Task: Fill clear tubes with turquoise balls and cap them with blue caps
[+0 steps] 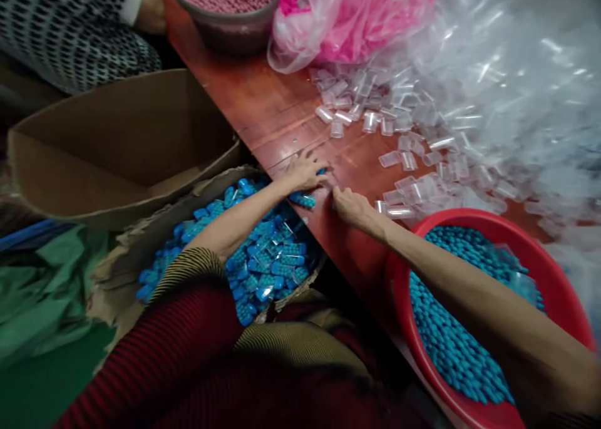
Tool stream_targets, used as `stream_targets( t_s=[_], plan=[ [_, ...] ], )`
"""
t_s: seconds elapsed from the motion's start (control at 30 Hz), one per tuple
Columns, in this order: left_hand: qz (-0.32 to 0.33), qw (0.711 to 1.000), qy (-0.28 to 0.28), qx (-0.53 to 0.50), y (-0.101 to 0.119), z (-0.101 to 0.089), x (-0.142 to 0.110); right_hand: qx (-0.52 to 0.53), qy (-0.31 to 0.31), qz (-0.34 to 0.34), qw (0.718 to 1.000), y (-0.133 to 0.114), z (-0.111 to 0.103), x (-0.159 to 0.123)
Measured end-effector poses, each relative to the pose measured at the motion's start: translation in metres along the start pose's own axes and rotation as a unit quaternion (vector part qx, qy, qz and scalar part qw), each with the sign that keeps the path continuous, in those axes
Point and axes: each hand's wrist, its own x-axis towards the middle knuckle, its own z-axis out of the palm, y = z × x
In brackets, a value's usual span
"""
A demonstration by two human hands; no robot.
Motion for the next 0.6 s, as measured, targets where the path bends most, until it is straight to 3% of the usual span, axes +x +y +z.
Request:
stream_targets(
  t_s=[0.1, 0.2, 0.37, 0.43, 0.5, 0.53, 0.6],
  plan=[
    [0.017, 0.999, 0.034, 0.010, 0.005, 0.012, -0.034, 0.025, 0.017, -0.037, 0.999, -0.024, -0.001, 0.012],
    [-0.008, 0.999, 0.033, 0.008, -0.003, 0.011, -0.073, 0.059, 0.031, -0.105, 0.992, -0.054, -0.002, 0.020],
    [-0.072, 0.997, -0.037, 0.013, -0.026, -0.005, -0.145, 0.116, 0.035, -0.216, 0.969, -0.096, -0.001, 0.010],
    [-0.081, 0.993, -0.081, 0.034, -0.037, -0.008, -0.164, 0.126, -0.014, -0.317, 0.940, -0.102, -0.005, 0.002],
    [-0.096, 0.993, -0.064, 0.039, -0.047, -0.007, -0.168, 0.141, -0.015, -0.336, 0.931, -0.098, -0.013, -0.008],
    [-0.102, 0.993, -0.033, 0.039, -0.047, -0.005, -0.163, 0.157, 0.014, -0.370, 0.915, -0.091, -0.019, -0.014],
    [-0.075, 0.996, 0.039, 0.022, -0.035, 0.002, -0.143, 0.148, 0.053, -0.373, 0.914, -0.066, -0.035, -0.033]
  ],
)
